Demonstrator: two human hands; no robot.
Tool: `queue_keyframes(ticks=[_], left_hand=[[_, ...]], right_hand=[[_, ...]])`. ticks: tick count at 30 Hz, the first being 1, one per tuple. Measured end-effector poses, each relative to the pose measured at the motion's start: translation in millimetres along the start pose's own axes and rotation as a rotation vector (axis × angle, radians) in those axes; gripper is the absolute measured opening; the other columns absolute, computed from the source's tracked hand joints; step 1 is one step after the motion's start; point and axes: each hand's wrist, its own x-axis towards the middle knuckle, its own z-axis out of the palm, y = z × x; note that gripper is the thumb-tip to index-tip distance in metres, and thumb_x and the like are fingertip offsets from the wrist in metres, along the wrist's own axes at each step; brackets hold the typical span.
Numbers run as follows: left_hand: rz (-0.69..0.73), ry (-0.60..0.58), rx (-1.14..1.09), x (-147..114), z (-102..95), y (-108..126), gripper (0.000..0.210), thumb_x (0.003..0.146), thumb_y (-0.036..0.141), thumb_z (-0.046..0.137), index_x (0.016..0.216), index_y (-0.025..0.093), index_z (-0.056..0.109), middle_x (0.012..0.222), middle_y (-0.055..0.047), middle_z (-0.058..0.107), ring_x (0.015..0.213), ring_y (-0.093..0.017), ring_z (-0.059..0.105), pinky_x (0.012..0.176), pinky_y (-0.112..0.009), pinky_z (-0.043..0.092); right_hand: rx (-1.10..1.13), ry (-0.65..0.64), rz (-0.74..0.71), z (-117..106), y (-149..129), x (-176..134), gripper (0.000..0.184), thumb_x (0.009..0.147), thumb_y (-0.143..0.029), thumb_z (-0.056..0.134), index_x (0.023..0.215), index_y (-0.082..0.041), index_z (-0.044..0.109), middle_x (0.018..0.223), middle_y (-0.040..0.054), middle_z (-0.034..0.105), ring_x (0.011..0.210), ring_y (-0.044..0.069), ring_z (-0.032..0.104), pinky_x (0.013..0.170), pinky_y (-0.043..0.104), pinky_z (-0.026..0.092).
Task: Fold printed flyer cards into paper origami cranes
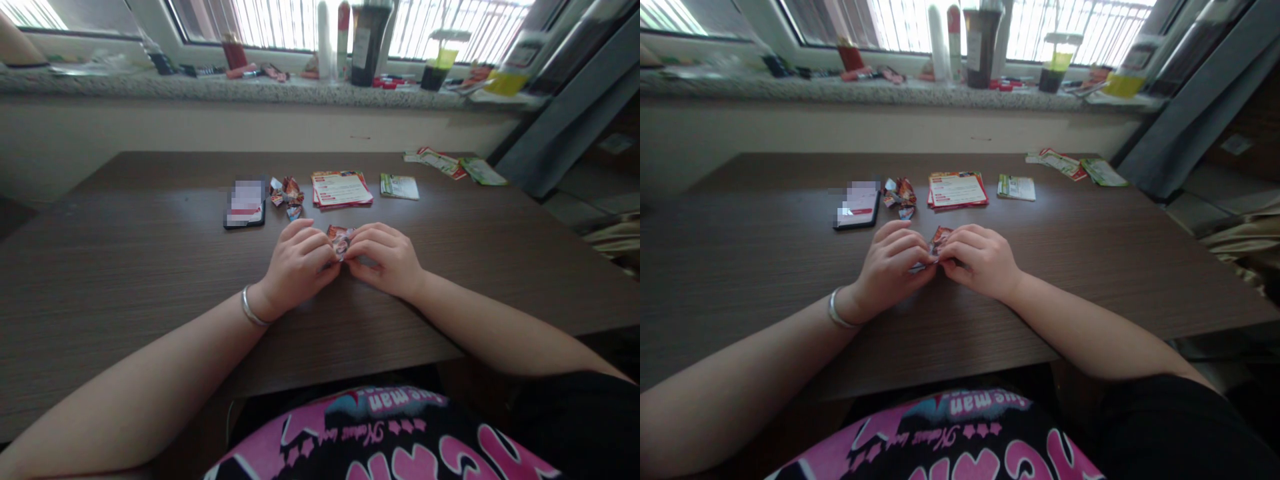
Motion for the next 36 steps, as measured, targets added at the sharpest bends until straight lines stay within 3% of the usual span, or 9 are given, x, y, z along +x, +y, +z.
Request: queue_keyframes(ticks=[7,16,36], left_hand=[[0.025,0.011,0.001,-0.4,1.7,-0.9,0.011,0.083,0.022,0.061,0.072,0.022,0.058,0.076,0.002,0.068,0.074,-0.014,0.064,0.096,-0.040,0.046],[0.047,0.010,0.030,1.2,3.2,-0.1,0.017,0.085,0.023,0.060,0.068,0.021,0.056,0.073,0.001,0.068,0.070,-0.014,0.062,0.079,-0.035,0.048],[0.052,-0.018,0.067,-1.6,2.6,-1.6,0.018,0.085,0.024,0.060,0.068,0.021,0.059,0.076,0.000,0.068,0.074,-0.015,0.060,0.085,-0.036,0.045]], right_hand=[[-0.055,-0.027,-0.033,-0.1,1.3,1.1,0.007,0.083,-0.019,0.061,0.085,-0.024,0.066,0.089,0.0017,0.072,0.094,0.018,0.065,0.084,0.033,0.053],[-0.133,-0.073,0.000,1.4,4.2,1.1,0.009,0.084,-0.018,0.059,0.082,-0.023,0.065,0.088,0.0020,0.071,0.094,0.019,0.063,0.083,0.034,0.051],[-0.228,-0.112,-0.005,4.3,19.9,-3.5,0.010,0.087,-0.022,0.059,0.082,-0.022,0.067,0.086,0.0028,0.071,0.092,0.019,0.062,0.081,0.033,0.050]])
